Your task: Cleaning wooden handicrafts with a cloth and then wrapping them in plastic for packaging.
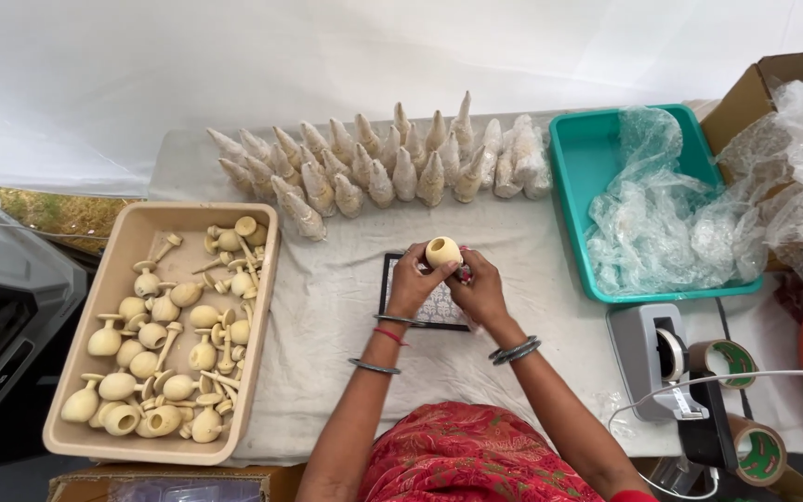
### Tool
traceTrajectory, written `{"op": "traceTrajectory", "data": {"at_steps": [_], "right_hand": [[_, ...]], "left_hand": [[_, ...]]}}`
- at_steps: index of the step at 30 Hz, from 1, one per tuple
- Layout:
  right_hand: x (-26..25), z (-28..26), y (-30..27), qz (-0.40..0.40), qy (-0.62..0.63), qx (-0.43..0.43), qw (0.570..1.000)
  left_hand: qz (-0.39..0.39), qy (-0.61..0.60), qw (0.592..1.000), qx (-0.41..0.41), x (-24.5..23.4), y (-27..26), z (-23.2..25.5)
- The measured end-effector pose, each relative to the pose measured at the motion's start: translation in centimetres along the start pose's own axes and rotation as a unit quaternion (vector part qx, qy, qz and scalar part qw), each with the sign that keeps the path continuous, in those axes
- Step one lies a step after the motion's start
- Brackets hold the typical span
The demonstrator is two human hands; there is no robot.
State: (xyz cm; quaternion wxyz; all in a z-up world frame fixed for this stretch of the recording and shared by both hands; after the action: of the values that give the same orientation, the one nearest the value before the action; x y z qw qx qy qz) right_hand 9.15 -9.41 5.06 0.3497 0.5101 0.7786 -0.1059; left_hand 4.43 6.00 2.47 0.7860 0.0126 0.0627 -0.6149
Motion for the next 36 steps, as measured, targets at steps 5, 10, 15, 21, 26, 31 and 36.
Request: {"op": "traceTrajectory", "data": {"at_steps": [5, 10, 15, 21, 26, 31, 36], "right_hand": [[2.8, 3.2, 1.2, -0.225, 0.409, 0.07, 0.882], [0.2, -0.9, 1.5, 0.011, -0.039, -0.023, 0.999], [1.2, 1.8, 2.4, -0.104, 0.254, 0.024, 0.961], [-0.1, -1.3, 1.4, -0.005, 0.042, -0.032, 0.999], [2.3, 3.1, 1.4, -0.165, 0.328, 0.109, 0.924], [1.4, 2.5, 0.2, -0.069, 0.247, 0.034, 0.966], [-1.5, 1.3, -1.0, -0.169, 0.231, 0.055, 0.956]], "left_hand": [[-0.162, -0.186, 0.967, 0.061, 0.4, -0.3, 1.5], [0.072, -0.039, 0.996, -0.041, -0.4, 2.0, -3.7], [-0.086, -0.181, 0.978, 0.065, -0.9, 1.0, 1.3], [0.03, -0.06, 0.998, 0.017, -0.1, 1.7, -1.2], [-0.129, -0.235, 0.959, 0.091, 0.5, -0.3, 3.5], [-0.024, -0.116, 0.993, 0.014, 1.2, 0.7, -4.1], [0.04, 0.092, 0.981, 0.167, -0.4, -2.5, 3.8]]}}
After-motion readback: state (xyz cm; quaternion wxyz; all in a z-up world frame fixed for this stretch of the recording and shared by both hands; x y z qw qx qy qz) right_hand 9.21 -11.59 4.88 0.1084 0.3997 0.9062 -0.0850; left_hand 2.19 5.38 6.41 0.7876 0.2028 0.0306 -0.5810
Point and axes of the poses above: each hand's wrist, its own y-axis towards the middle knuckle, its own x-axis out of the palm, z = x × y, the point moved 5 cm from there along y, towards the middle knuckle, and after that the axes turned 8 degrees about -z, right-handed, at the moved point
